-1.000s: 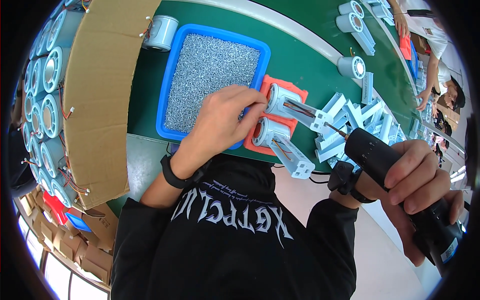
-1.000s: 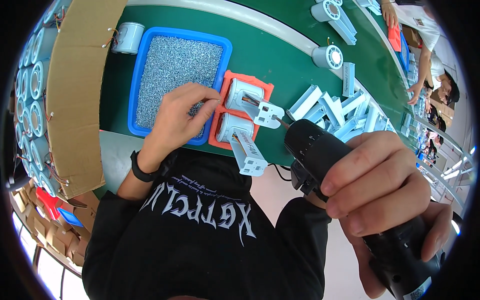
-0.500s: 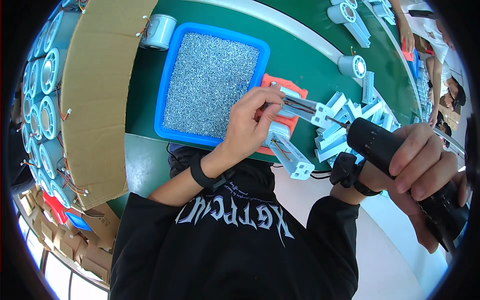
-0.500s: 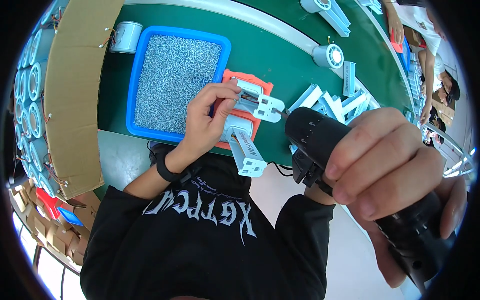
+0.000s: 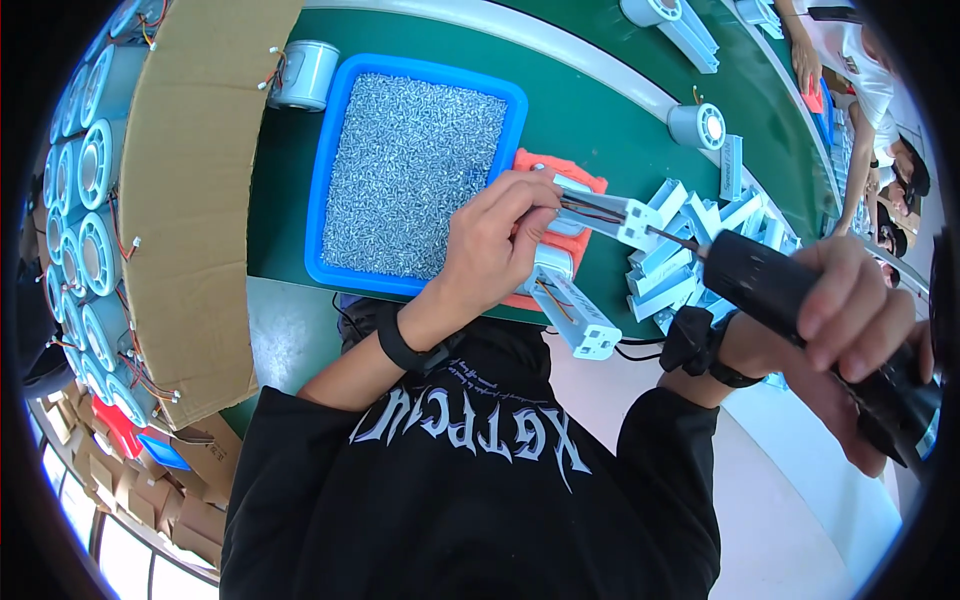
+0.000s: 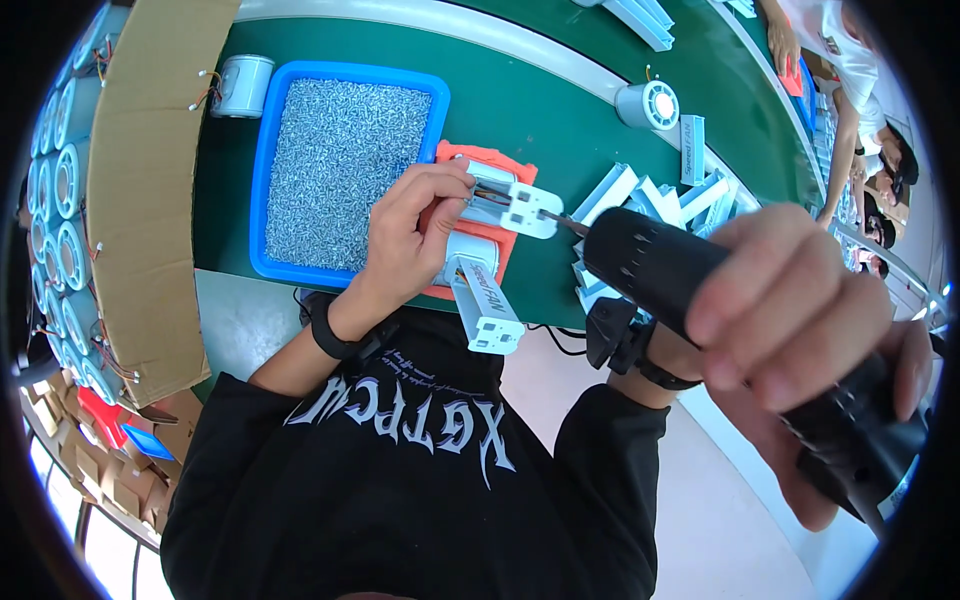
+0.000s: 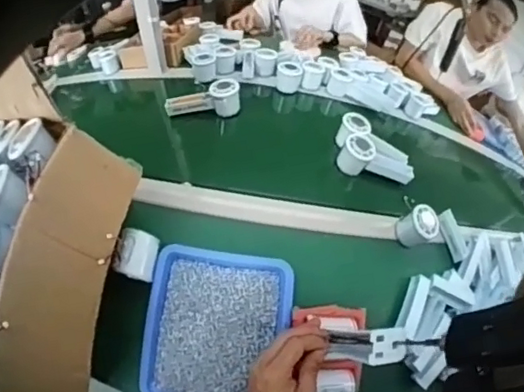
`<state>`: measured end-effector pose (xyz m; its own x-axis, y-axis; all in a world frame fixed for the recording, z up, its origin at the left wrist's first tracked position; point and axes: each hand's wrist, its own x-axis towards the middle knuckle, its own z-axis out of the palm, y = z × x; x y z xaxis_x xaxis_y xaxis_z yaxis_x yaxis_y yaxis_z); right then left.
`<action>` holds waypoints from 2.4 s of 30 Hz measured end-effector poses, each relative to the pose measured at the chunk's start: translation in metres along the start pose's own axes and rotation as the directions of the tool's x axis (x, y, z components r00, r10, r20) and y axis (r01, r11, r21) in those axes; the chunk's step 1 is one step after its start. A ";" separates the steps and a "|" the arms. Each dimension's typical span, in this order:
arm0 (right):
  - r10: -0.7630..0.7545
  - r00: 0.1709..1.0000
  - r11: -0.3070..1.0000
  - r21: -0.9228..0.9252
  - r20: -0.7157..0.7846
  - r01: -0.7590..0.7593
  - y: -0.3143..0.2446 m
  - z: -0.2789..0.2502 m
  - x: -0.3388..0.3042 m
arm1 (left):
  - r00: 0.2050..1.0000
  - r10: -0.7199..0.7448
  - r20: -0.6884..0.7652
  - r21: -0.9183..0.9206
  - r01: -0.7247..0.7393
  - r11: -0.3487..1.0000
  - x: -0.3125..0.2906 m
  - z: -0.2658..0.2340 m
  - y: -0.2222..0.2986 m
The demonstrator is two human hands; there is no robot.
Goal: The person picks up fan motors and plastic housings, fits them together, and places the assemblies into a red tray. They then pick up screws from a blue tray and drive them into the housings using a power screwdriver.
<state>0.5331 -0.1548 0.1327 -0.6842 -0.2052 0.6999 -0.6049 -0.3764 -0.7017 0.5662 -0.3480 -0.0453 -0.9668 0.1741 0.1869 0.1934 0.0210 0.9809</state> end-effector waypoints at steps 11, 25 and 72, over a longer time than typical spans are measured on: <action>-0.092 0.974 0.993 0.057 -0.206 0.105 -0.030 -0.009 -0.005 | 1.000 0.013 -0.023 -0.132 -0.016 0.991 0.001 -0.004 0.000; -0.099 0.979 0.992 0.059 -0.179 0.112 -0.027 -0.010 -0.011 | 0.999 0.028 -0.021 -0.110 -0.030 0.993 0.000 -0.001 0.000; 0.065 0.963 0.997 0.033 0.260 -0.077 0.003 0.015 0.001 | 0.957 0.041 0.286 0.278 -0.124 0.953 0.016 -0.016 0.013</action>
<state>0.5367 -0.1695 0.1338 -0.5926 -0.4574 0.6630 -0.5368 -0.3894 -0.7485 0.5505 -0.3607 -0.0291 -0.8699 0.4494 0.2035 0.3503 0.2723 0.8962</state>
